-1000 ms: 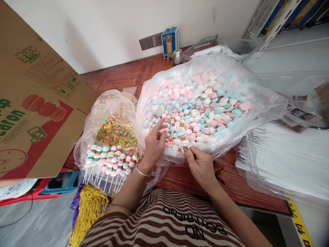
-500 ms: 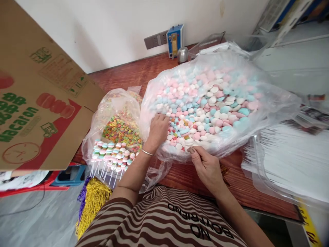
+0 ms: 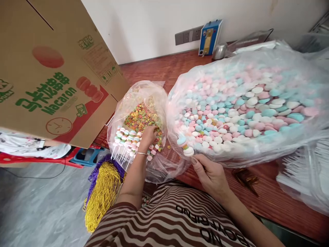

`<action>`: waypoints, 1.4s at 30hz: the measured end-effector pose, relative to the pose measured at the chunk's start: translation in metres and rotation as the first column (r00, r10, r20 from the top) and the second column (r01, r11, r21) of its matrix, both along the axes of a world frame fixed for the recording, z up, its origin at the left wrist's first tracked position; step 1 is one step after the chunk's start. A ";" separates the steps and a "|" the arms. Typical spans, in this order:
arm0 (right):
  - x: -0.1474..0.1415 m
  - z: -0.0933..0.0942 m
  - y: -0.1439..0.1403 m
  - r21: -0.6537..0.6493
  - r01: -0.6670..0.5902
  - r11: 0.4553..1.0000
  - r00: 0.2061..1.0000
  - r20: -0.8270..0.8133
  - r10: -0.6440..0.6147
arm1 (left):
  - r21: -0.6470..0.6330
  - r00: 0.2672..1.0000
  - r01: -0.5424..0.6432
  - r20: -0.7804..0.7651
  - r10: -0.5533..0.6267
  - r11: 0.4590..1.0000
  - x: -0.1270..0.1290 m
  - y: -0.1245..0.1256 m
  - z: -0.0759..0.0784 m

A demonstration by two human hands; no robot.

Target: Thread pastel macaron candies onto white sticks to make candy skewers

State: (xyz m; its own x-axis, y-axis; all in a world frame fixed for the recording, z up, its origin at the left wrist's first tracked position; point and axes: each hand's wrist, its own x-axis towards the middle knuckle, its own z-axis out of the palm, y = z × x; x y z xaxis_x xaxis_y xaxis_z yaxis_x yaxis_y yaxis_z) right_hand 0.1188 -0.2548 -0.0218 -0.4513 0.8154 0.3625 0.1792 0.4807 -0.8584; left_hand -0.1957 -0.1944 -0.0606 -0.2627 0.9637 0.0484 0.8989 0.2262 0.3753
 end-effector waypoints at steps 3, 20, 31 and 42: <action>-0.009 -0.001 -0.004 -0.024 -0.018 1.000 1.000 0.007 0.018 | -0.059 0.998 0.060 0.021 -0.059 0.996 0.003 0.004 -0.006; -0.013 -0.028 -0.014 -0.144 -0.058 0.988 0.997 0.050 0.066 | 0.097 0.488 -0.405 0.864 0.125 0.909 -0.005 -0.001 -0.018; -0.030 -0.036 -0.006 -0.133 -0.140 0.981 0.980 0.122 0.156 | -0.114 -0.292 -0.539 0.955 -0.058 0.835 0.006 -0.023 -0.004; -0.037 -0.033 -0.003 -0.163 -0.099 0.982 0.982 0.144 0.122 | -0.181 -0.447 -0.533 0.890 -0.094 0.827 0.019 -0.020 -0.001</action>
